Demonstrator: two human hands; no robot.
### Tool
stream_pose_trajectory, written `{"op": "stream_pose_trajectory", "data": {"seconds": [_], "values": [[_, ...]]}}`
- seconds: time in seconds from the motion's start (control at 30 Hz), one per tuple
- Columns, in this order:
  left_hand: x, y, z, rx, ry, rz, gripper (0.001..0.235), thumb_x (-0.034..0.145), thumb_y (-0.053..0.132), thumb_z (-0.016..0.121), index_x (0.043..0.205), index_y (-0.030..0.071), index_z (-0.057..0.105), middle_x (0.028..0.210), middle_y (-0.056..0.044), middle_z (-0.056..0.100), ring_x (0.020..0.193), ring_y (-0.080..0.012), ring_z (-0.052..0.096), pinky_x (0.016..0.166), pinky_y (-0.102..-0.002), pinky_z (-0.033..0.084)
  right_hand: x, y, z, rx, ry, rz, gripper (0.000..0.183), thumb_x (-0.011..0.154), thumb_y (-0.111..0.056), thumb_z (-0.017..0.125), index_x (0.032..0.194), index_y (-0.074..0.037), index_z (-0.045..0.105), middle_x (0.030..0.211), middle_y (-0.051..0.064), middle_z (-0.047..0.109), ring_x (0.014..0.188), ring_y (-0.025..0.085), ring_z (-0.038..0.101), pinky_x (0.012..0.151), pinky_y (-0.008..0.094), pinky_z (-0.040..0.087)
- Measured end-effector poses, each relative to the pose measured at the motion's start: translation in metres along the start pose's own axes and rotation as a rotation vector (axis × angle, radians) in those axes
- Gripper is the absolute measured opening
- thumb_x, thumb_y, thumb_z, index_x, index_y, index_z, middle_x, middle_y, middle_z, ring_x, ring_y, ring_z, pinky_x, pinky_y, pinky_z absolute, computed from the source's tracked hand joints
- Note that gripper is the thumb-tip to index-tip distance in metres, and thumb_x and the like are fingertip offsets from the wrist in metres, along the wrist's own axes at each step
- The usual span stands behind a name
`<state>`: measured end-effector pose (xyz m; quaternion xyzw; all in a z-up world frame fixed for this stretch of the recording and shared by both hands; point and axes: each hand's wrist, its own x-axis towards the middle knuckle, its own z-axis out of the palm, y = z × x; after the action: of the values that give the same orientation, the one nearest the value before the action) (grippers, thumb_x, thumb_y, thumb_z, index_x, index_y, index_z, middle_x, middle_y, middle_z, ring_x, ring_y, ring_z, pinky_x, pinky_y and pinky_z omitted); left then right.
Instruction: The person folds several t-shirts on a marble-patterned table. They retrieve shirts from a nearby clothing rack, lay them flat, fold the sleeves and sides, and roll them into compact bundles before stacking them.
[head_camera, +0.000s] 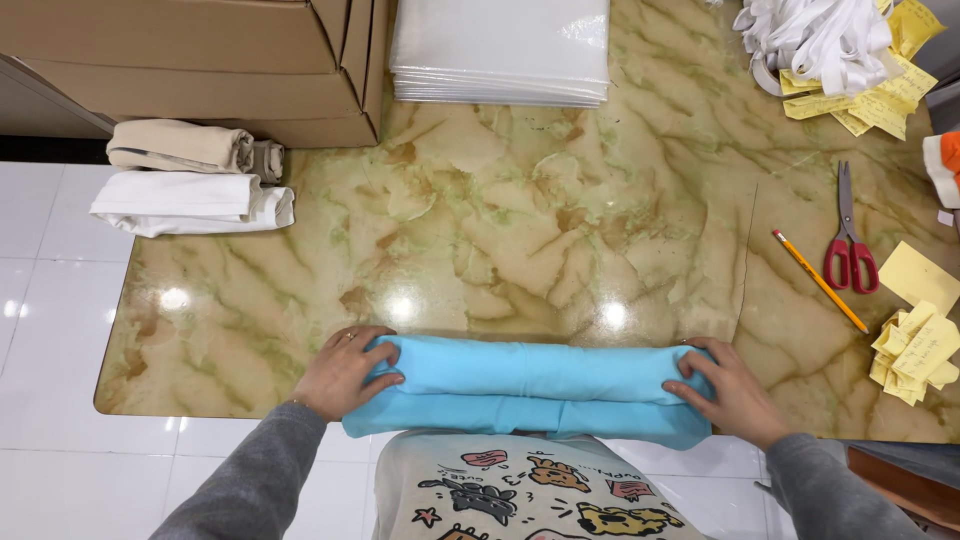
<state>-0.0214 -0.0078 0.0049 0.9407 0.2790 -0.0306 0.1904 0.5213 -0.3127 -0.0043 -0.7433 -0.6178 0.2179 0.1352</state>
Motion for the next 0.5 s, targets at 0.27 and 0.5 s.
{"op": "stream_pose_trajectory", "data": {"seconds": [0.27,0.5], "values": [[0.046,0.009,-0.013,0.044,-0.211,-0.141,0.058,0.084,0.041,0.079,0.134,0.024,0.056,0.122,-0.007,0.067,0.12,-0.0329,0.065,0.108,-0.052,0.047,0.045,-0.043,-0.037,-0.106,-0.174,0.223,0.057,0.074,-0.048,0.089,0.117,-0.015,0.073,0.105,0.014,0.075,0.112,0.037,0.069,0.093,0.051,0.058],[0.038,0.007,-0.002,0.295,0.142,-0.062,0.039,0.069,0.03,0.088,0.095,0.028,0.058,0.12,0.005,0.054,0.12,-0.0236,0.055,0.104,-0.041,0.048,0.044,0.02,0.012,-0.475,0.11,0.061,0.04,0.067,-0.036,0.086,0.091,-0.027,0.055,0.126,-0.004,0.054,0.129,0.027,0.053,0.093,0.042,0.049]]}}
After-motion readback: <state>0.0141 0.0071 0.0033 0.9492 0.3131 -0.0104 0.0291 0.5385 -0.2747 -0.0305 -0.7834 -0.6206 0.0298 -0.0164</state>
